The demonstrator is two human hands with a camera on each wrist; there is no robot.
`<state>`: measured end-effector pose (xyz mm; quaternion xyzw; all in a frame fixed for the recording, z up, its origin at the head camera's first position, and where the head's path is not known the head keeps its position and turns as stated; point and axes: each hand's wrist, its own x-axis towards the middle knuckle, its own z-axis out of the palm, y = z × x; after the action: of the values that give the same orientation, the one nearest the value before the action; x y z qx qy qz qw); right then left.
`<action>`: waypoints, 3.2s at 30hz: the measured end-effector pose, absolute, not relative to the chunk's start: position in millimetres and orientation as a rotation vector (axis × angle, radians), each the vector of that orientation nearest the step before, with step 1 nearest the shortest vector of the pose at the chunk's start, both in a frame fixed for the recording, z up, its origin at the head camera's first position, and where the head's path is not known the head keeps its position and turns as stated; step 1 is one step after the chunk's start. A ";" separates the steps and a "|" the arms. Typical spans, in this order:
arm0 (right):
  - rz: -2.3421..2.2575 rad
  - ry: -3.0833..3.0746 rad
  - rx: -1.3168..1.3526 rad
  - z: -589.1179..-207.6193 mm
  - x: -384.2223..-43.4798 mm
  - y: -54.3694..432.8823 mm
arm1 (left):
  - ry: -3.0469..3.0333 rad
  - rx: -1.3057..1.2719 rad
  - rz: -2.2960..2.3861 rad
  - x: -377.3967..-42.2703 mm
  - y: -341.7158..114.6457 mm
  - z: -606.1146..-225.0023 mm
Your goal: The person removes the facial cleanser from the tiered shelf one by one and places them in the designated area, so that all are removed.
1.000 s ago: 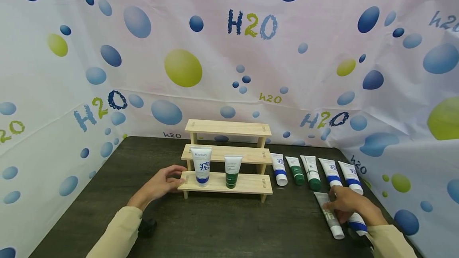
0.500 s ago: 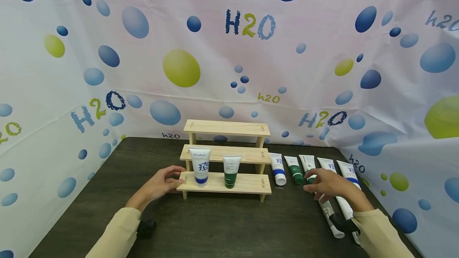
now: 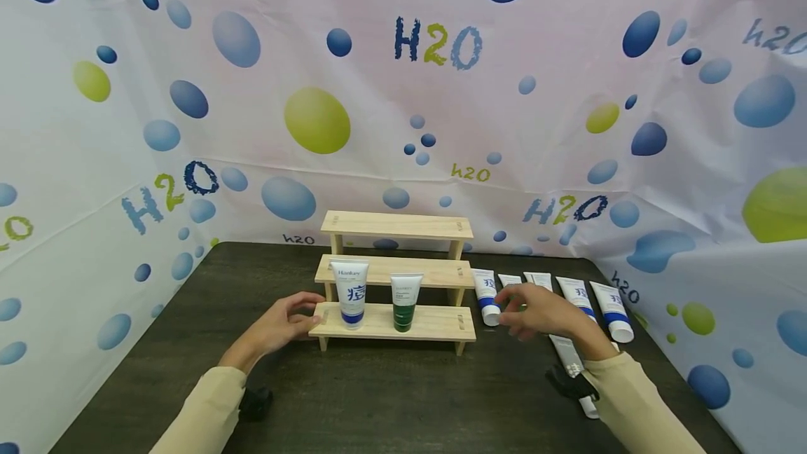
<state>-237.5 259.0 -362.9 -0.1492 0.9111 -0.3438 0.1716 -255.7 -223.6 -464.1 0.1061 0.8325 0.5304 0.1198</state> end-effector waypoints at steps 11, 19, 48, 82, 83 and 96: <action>-1.069 2.586 -0.633 -366.7 -245.9 224.7 | 2.433 0.296 1.549 -255.5 -223.0 -465.6; -1.085 2.619 -0.817 -374.2 -250.5 200.5 | 2.440 0.298 1.545 -255.5 -223.1 -465.2; -1.352 2.638 -0.813 -397.8 -245.2 142.4 | 2.483 0.286 1.502 -255.0 -221.3 -462.9; -1.518 2.807 -0.526 -381.4 -230.1 205.2 | 2.459 0.287 1.533 -255.1 -221.6 -462.3; -1.508 2.814 -0.514 -381.3 -229.2 210.6 | 2.461 0.288 1.530 -255.1 -221.6 -462.5; -1.404 2.875 -0.403 -385.6 -218.9 248.1 | 2.472 0.289 1.524 -253.6 -221.1 -464.5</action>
<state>-218.9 248.1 -385.6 -0.1250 0.8908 -0.4350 -0.0413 -253.6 -221.1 -464.5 0.0983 0.8418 0.5190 0.1114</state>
